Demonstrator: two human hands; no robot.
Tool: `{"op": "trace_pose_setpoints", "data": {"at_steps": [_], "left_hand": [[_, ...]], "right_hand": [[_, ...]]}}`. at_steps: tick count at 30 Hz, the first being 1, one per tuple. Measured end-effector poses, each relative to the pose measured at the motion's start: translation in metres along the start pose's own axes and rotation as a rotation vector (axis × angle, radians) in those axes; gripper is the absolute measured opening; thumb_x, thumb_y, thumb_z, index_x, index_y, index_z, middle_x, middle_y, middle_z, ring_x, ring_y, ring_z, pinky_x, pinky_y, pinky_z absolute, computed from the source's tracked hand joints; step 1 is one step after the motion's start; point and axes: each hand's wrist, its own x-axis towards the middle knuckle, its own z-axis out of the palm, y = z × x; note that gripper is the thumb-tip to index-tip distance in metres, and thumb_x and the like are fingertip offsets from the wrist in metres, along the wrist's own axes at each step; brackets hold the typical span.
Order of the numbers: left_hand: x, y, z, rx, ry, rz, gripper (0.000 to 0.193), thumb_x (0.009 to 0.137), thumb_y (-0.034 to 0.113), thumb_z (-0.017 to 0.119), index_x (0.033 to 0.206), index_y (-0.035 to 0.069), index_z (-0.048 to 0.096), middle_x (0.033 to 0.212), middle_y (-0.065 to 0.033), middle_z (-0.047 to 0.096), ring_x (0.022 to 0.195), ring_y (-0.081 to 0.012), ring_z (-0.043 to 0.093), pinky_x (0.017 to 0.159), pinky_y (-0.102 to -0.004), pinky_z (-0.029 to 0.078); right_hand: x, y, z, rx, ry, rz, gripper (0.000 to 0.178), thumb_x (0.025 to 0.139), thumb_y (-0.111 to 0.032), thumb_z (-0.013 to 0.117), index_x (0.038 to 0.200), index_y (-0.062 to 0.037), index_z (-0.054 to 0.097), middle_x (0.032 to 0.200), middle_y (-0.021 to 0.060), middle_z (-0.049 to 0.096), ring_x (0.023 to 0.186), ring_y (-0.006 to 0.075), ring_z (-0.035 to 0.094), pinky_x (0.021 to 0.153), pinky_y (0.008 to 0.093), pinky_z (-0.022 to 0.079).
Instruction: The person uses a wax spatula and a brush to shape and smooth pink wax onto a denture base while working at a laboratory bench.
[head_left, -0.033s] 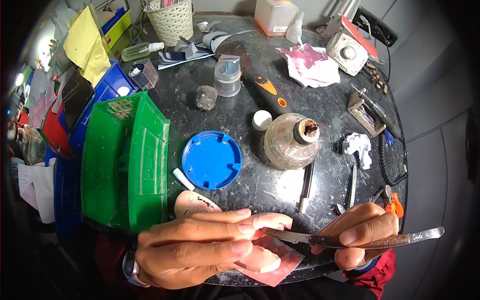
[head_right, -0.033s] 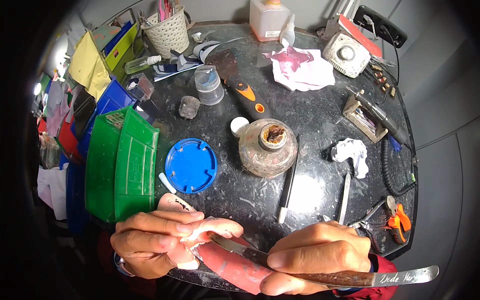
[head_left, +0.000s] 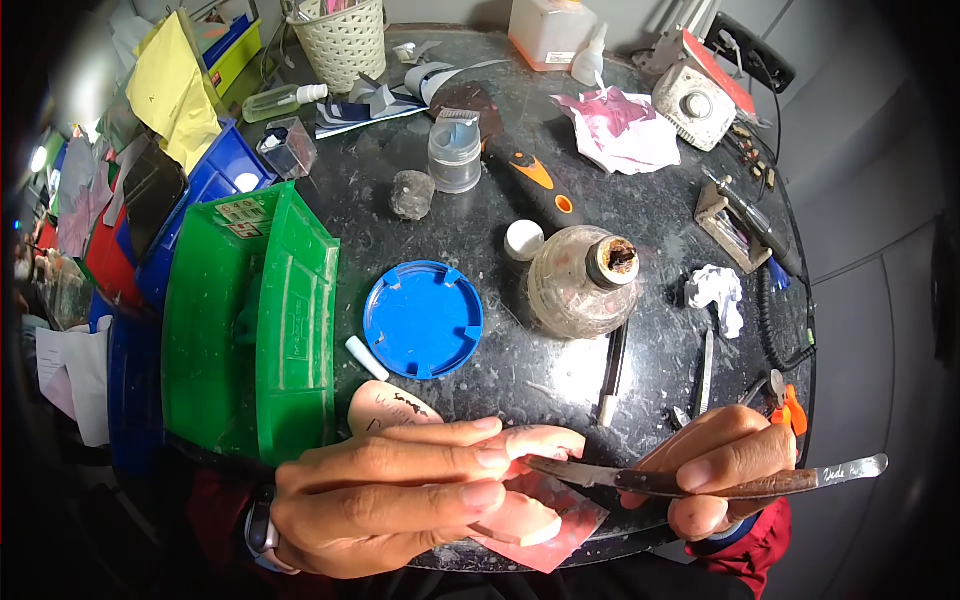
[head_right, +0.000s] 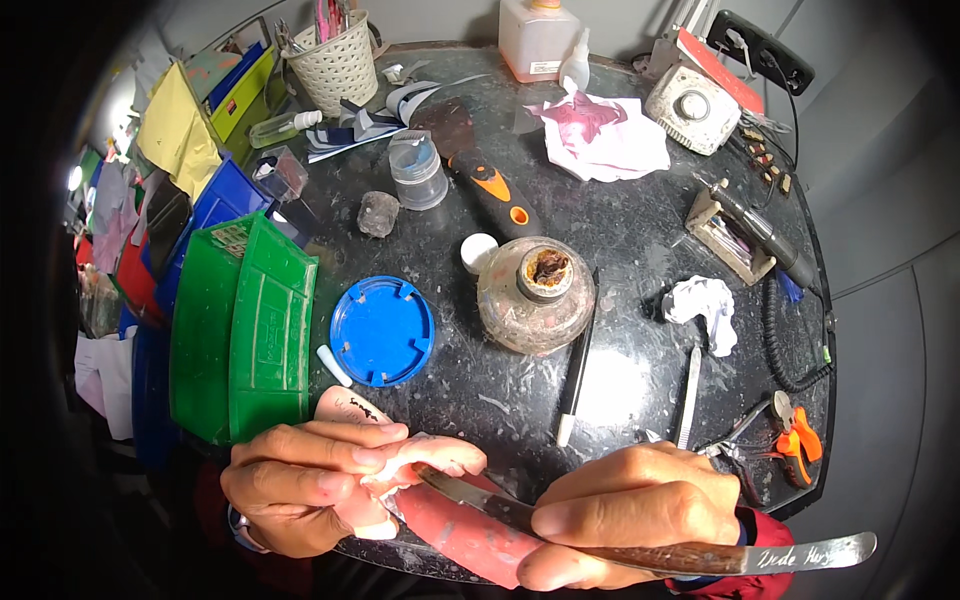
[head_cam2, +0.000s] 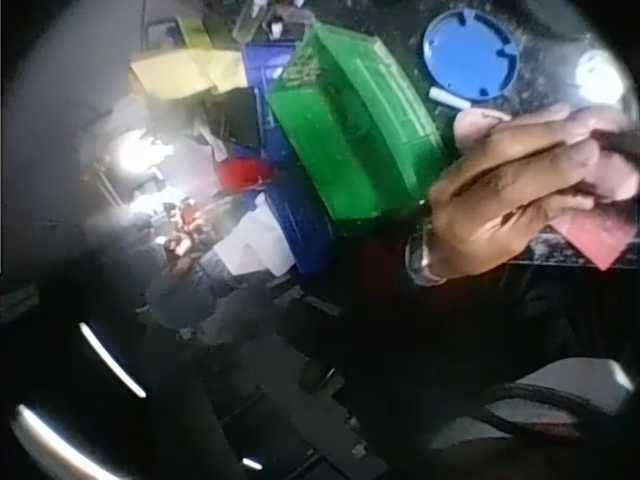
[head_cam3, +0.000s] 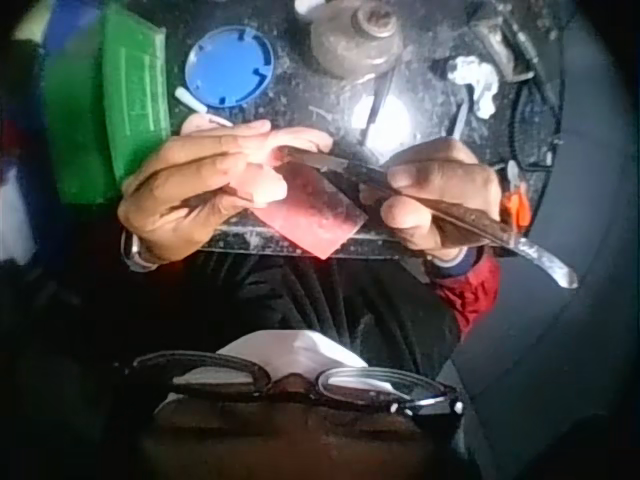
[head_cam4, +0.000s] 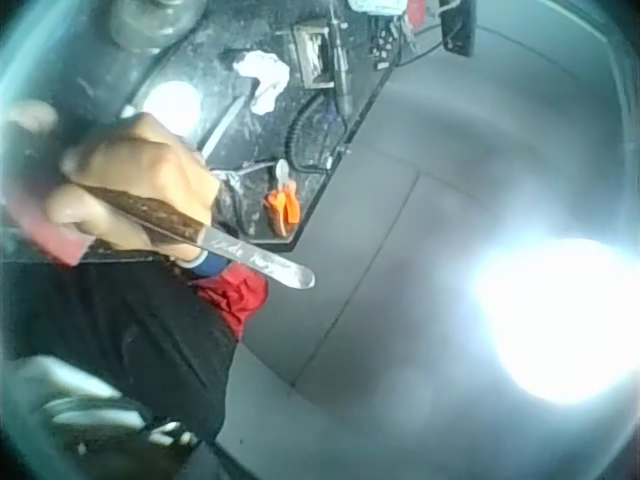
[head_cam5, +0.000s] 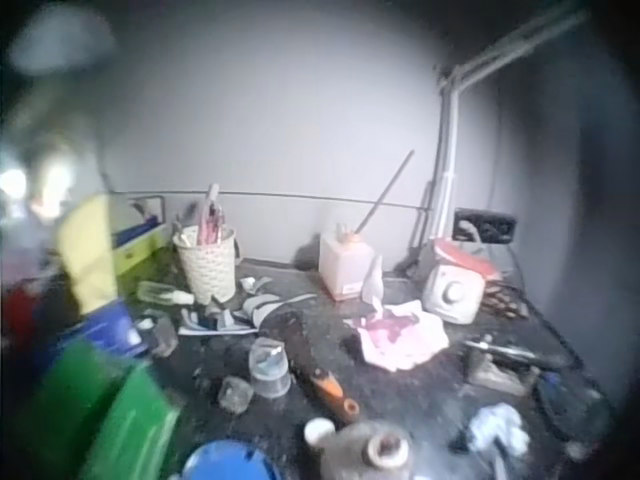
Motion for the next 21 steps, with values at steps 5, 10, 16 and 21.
{"op": "trace_pose_setpoints", "data": {"at_steps": [5,10,16,21], "left_hand": [[0.000,0.007,-0.001,0.025,0.016,-0.002,0.031,0.061,-0.001,0.073,0.089,-0.001,0.060,0.089,-0.0154,0.061,0.083,-0.0270,0.062,0.074,-0.0330,0.054],[-0.002,0.000,0.000,0.006,0.014,-0.025,0.034,0.059,-0.001,0.074,0.090,0.000,0.060,0.090,-0.0156,0.061,0.084,-0.0269,0.062,0.074,-0.0315,0.054],[-0.002,0.001,0.000,-0.015,0.006,-0.028,0.032,0.059,-0.003,0.074,0.089,0.000,0.060,0.090,-0.0157,0.061,0.084,-0.0272,0.062,0.074,-0.0321,0.053],[-0.004,0.000,-0.002,0.003,0.024,-0.023,0.029,0.061,-0.001,0.073,0.088,0.001,0.061,0.089,-0.0156,0.062,0.084,-0.0273,0.062,0.073,-0.0323,0.053]], "right_hand": [[-0.002,-0.002,0.002,0.058,0.014,0.046,0.026,0.077,-0.013,0.063,0.088,0.0041,0.048,0.067,0.0156,0.054,0.058,0.0288,0.063,0.049,0.0355,0.056],[-0.008,0.010,0.002,0.173,0.030,0.027,0.025,0.077,-0.012,0.063,0.088,0.0039,0.048,0.066,0.0149,0.054,0.058,0.0288,0.063,0.051,0.0369,0.056],[-0.006,0.005,0.003,0.159,0.057,0.029,0.023,0.078,-0.011,0.062,0.086,0.0035,0.047,0.066,0.0141,0.053,0.055,0.0271,0.062,0.050,0.0375,0.056],[-0.004,0.006,0.006,0.162,0.060,-0.024,0.022,0.078,-0.010,0.061,0.084,0.0029,0.045,0.066,0.0135,0.052,0.051,0.0254,0.061,0.048,0.0369,0.056]]}}
